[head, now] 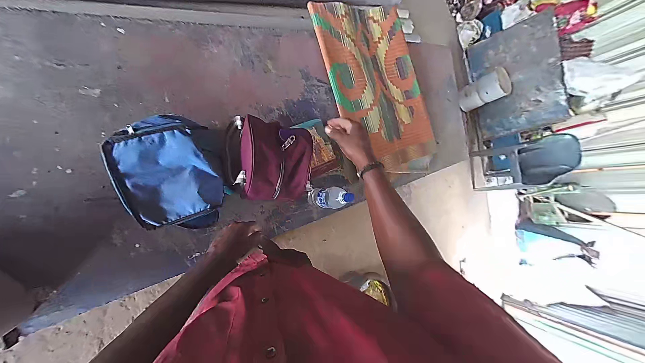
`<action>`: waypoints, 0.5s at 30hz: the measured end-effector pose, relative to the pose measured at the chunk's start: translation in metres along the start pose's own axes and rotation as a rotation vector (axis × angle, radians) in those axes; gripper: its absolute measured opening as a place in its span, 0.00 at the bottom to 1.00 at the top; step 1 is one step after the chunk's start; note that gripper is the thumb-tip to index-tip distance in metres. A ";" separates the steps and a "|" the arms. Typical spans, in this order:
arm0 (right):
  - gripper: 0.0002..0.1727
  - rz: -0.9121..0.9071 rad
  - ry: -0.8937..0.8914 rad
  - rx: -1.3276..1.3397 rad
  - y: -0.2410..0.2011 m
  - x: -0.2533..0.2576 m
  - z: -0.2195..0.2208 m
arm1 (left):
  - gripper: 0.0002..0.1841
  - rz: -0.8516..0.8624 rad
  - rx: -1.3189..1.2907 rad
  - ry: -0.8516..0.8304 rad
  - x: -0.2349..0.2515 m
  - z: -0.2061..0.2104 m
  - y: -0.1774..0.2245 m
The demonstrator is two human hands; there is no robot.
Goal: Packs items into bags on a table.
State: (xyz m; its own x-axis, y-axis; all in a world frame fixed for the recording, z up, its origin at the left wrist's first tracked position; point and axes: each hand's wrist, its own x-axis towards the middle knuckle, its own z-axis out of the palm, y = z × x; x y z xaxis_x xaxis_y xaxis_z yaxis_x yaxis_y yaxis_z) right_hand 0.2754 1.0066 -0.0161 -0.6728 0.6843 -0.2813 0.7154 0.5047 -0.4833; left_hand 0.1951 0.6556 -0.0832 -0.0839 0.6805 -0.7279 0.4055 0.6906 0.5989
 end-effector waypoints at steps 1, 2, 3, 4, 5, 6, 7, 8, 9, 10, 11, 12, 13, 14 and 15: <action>0.25 0.058 0.029 -0.009 0.018 -0.017 -0.004 | 0.22 -0.004 -0.031 0.020 -0.009 0.002 -0.013; 0.27 0.123 0.037 -0.021 0.035 -0.036 -0.006 | 0.22 -0.020 -0.055 0.033 -0.019 0.003 -0.025; 0.31 0.189 0.026 -0.031 0.050 -0.056 -0.006 | 0.21 -0.031 -0.070 0.054 -0.027 0.007 -0.040; 0.34 0.249 0.009 -0.053 0.061 -0.077 -0.005 | 0.20 -0.050 -0.078 0.076 -0.036 0.011 -0.054; 0.37 0.297 -0.007 -0.084 0.069 -0.096 -0.001 | 0.20 -0.077 -0.079 0.097 -0.045 0.014 -0.067; 0.38 0.329 -0.011 -0.135 0.073 -0.113 0.005 | 0.20 -0.121 -0.065 0.114 -0.052 0.019 -0.080; 0.38 0.362 -0.019 -0.197 0.076 -0.124 0.012 | 0.20 -0.175 -0.049 0.122 -0.059 0.026 -0.097; 0.37 0.394 -0.029 -0.248 0.076 -0.130 0.020 | 0.20 -0.229 -0.030 0.123 -0.066 0.034 -0.115; 0.36 0.405 -0.049 -0.290 0.075 -0.133 0.025 | 0.21 -0.281 -0.018 0.124 -0.073 0.043 -0.136; 0.33 0.399 -0.068 -0.329 0.073 -0.134 0.030 | 0.21 -0.336 -0.020 0.124 -0.079 0.054 -0.157; 0.30 0.391 -0.088 -0.360 0.071 -0.136 0.033 | 0.20 -0.386 -0.033 0.125 -0.088 0.068 -0.182; 0.28 0.381 -0.101 -0.389 0.069 -0.137 0.035 | 0.20 -0.437 -0.070 0.138 -0.098 0.083 -0.207; 0.27 0.366 -0.120 -0.405 0.068 -0.139 0.034 | 0.20 -0.490 -0.116 0.169 -0.111 0.103 -0.231; 0.27 0.335 -0.137 -0.414 0.066 -0.140 0.033 | 0.20 -0.564 -0.165 0.221 -0.128 0.123 -0.250; 0.28 0.289 -0.138 -0.416 0.065 -0.142 0.032 | 0.20 -0.673 -0.220 0.280 -0.149 0.144 -0.262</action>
State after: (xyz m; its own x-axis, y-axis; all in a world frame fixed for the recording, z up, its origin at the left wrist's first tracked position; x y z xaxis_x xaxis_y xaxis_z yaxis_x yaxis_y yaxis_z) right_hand 0.4116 0.9249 -0.0343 -0.4350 0.7652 -0.4746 0.8712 0.4908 -0.0073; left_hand 0.2324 0.3377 -0.1800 -0.4890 0.1118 -0.8651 -0.0028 0.9915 0.1297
